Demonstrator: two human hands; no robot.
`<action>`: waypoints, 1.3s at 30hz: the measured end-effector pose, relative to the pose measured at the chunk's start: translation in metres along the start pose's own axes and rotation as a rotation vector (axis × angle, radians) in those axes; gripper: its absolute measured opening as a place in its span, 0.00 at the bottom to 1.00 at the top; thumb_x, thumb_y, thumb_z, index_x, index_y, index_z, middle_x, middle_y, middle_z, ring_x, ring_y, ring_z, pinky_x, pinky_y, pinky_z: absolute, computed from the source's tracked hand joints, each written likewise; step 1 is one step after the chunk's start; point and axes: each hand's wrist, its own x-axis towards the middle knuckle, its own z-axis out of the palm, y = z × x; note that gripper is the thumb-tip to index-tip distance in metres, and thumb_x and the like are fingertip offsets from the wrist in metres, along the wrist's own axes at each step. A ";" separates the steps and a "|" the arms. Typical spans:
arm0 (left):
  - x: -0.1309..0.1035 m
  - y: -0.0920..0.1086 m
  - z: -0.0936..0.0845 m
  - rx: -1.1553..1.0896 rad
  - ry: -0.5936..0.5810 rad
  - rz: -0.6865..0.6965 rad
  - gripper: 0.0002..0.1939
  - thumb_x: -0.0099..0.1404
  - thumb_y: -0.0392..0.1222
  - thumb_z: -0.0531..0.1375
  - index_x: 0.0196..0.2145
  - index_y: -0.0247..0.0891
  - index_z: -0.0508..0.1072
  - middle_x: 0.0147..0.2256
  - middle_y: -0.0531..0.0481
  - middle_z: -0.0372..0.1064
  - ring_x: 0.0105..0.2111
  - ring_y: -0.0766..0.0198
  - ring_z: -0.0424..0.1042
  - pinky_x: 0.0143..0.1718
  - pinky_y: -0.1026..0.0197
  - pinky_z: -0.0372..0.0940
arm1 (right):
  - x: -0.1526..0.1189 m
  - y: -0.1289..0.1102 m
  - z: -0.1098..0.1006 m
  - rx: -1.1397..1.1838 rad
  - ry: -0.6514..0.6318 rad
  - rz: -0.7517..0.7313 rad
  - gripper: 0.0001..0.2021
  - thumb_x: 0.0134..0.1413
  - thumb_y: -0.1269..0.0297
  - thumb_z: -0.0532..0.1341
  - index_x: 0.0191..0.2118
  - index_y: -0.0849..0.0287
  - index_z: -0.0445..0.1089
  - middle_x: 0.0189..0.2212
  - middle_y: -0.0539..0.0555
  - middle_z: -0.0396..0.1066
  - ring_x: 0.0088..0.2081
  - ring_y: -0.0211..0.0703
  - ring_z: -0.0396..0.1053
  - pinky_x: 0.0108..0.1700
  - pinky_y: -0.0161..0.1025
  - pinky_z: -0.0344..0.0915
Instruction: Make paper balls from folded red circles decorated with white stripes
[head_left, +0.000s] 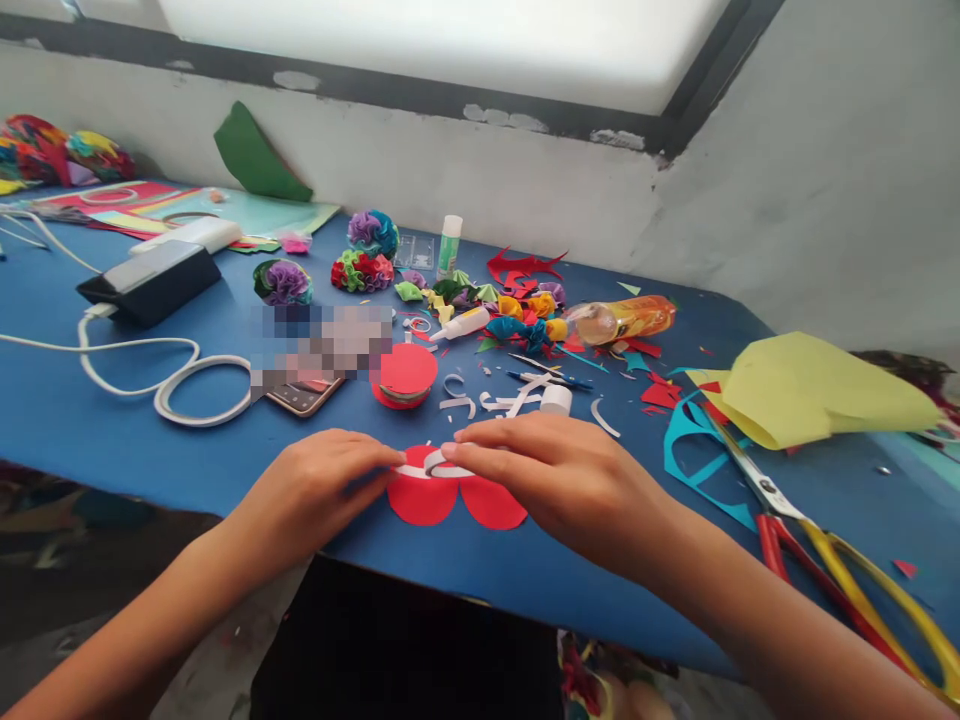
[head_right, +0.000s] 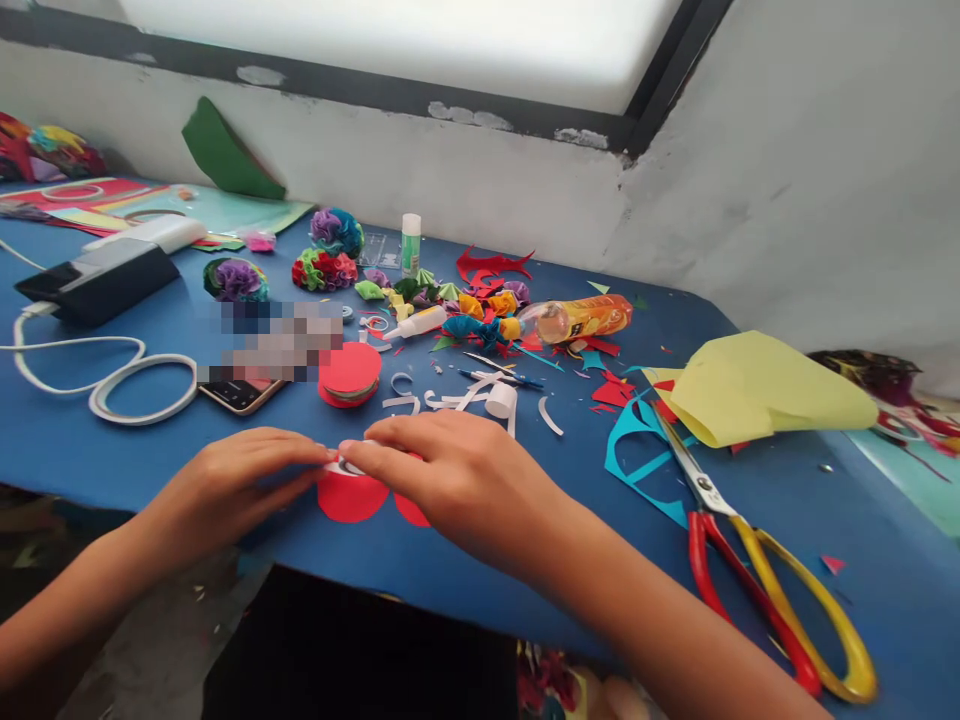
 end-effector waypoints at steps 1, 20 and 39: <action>0.000 0.000 0.000 0.007 0.000 0.002 0.10 0.65 0.40 0.54 0.42 0.41 0.73 0.39 0.50 0.75 0.39 0.61 0.73 0.41 0.61 0.67 | 0.001 0.000 0.000 0.002 -0.004 0.004 0.14 0.59 0.75 0.53 0.46 0.58 0.71 0.40 0.56 0.75 0.40 0.42 0.73 0.37 0.35 0.69; 0.006 0.003 -0.001 -0.031 -0.146 -0.044 0.11 0.64 0.43 0.56 0.43 0.40 0.70 0.41 0.49 0.72 0.42 0.59 0.69 0.44 0.58 0.63 | -0.001 0.000 0.004 0.022 0.001 0.065 0.15 0.59 0.75 0.52 0.47 0.56 0.70 0.42 0.55 0.74 0.40 0.39 0.72 0.41 0.34 0.68; 0.005 0.007 -0.001 -0.051 -0.156 -0.209 0.25 0.58 0.48 0.61 0.52 0.40 0.62 0.51 0.49 0.67 0.47 0.56 0.68 0.47 0.55 0.63 | 0.005 -0.010 0.024 0.208 0.174 0.123 0.16 0.54 0.82 0.57 0.46 0.58 0.69 0.42 0.50 0.72 0.43 0.29 0.69 0.48 0.23 0.63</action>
